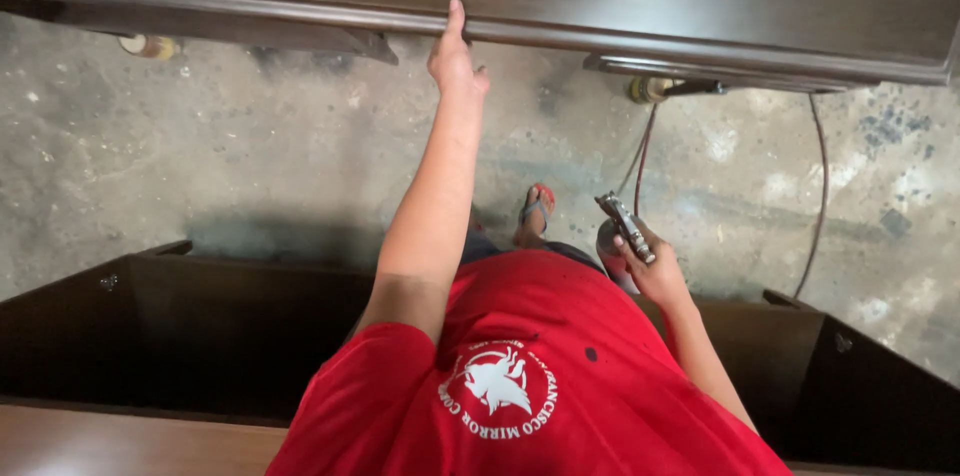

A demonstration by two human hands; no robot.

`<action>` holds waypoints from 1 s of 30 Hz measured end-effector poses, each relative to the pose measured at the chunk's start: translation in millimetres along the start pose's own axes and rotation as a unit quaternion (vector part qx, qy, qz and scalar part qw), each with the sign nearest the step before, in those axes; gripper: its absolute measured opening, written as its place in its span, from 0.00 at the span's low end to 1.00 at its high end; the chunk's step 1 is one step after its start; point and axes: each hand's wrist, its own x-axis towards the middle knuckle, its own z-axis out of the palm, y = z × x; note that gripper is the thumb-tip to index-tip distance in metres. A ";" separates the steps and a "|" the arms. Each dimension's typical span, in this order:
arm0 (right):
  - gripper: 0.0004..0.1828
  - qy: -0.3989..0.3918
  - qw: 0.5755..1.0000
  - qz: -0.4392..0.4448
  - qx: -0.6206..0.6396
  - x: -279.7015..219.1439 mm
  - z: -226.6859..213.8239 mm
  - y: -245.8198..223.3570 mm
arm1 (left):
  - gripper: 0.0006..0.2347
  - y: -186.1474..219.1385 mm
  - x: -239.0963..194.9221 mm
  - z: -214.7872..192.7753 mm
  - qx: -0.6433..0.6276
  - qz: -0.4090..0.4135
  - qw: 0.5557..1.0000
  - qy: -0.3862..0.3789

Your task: Spray painting the interior and exterior of wooden drawers in a large cabinet using a pneumatic spray gun.

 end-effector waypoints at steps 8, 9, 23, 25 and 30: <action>0.27 0.007 1.000 0.023 -0.014 13.2 2.6 27.5 | 0.47 -30.1 51.5 -58.5 -0.089 0.039 0.994 -0.043; 0.27 0.021 0.999 0.032 -0.030 17.9 3.1 41.4 | 0.31 -49.4 99.2 -65.0 -0.196 0.087 0.976 -0.046; 0.22 -0.001 0.996 -0.065 -0.061 33.9 -67.7 7.6 | 0.13 -104.5 165.4 -136.0 -0.006 0.368 0.929 -0.047; 0.21 -0.016 0.994 -0.081 -0.069 30.8 -75.9 -4.7 | 0.13 -112.8 167.3 -157.1 0.020 0.384 0.923 -0.030; 0.16 -0.024 0.992 -0.110 -0.050 32.2 -96.7 -10.4 | 0.11 -133.4 160.1 -205.7 0.084 0.377 0.922 -0.002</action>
